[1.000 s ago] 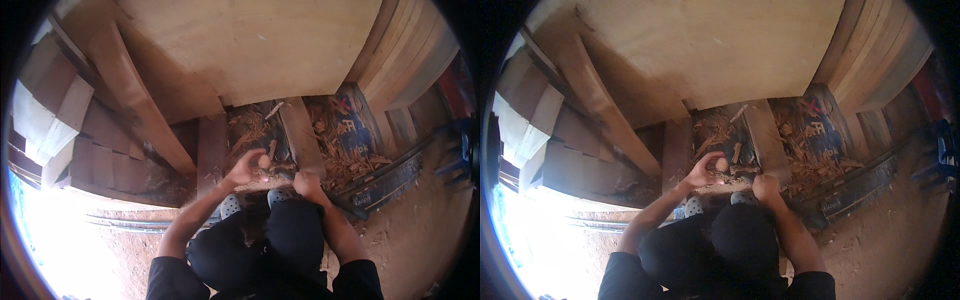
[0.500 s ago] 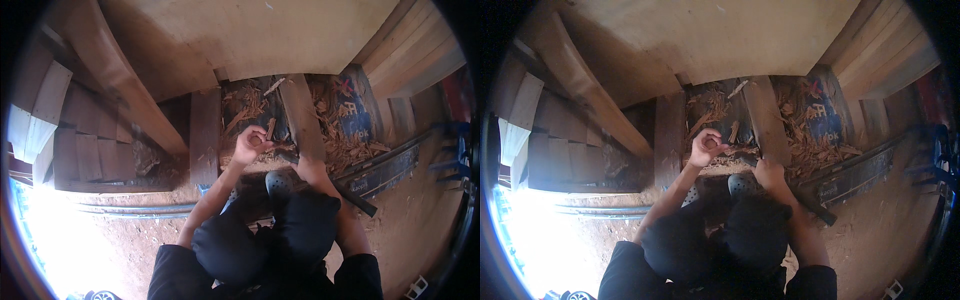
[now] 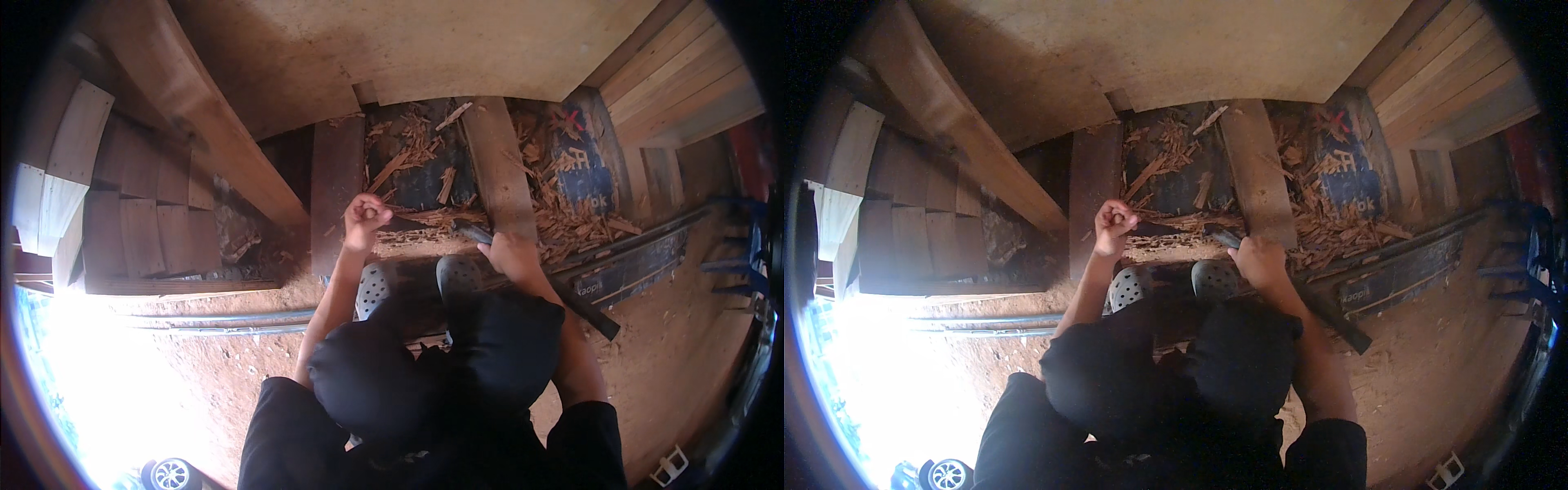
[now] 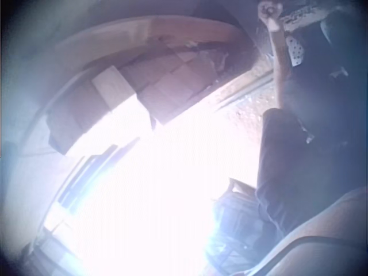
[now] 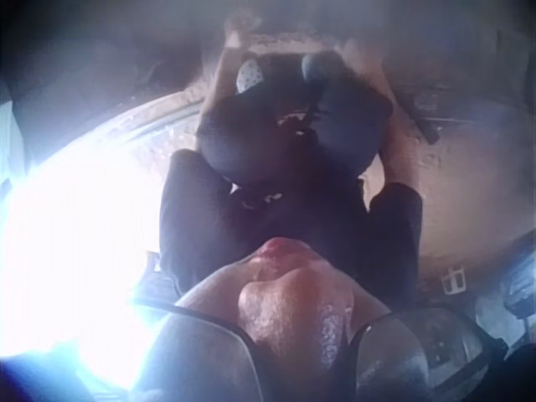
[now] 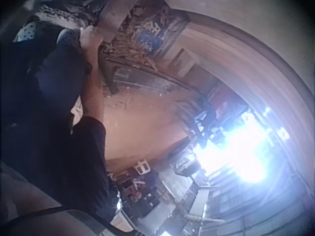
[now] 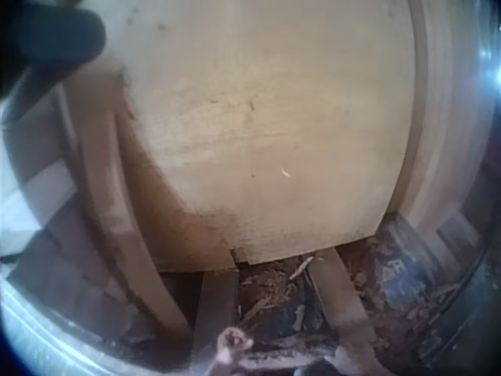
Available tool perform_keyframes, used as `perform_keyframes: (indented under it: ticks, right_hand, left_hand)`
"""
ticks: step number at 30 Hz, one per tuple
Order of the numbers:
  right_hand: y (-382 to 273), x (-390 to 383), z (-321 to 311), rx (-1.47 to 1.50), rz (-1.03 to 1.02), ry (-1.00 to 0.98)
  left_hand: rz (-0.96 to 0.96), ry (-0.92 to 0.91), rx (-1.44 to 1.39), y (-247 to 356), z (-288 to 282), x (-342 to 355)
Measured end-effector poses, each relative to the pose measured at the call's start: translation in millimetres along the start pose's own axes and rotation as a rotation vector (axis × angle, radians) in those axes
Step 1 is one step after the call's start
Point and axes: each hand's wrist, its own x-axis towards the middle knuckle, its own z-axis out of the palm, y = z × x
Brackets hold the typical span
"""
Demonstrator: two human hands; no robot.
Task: The person sits on the floor and uses a chisel and hammer to carve a small cylindrical piece of wood. They repeatedly strike the chisel to remove wood shavings and occasionally clear debris from the work area.
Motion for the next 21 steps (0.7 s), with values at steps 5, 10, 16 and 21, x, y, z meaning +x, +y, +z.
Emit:
perform_keyframes:
  ticks: [5, 10, 16, 21]
  right_hand:
    - [5, -1, 5, 0.091, 0.048, -0.005]
    - [7, 1, 11, 0.074, 0.002, 0.036]
    - [4, -3, 10, 0.073, 0.027, 0.002]
    - [4, -8, 8, 0.056, 0.013, -0.009]
  left_hand:
    - [-0.045, 0.037, -0.037, -3, -15, -4]
    - [-0.062, 0.037, -0.006, 1, -7, -4]
    - [-0.086, -0.02, 0.076, 1, -12, -13]
    - [-0.135, 0.003, 0.083, -2, -28, -20]
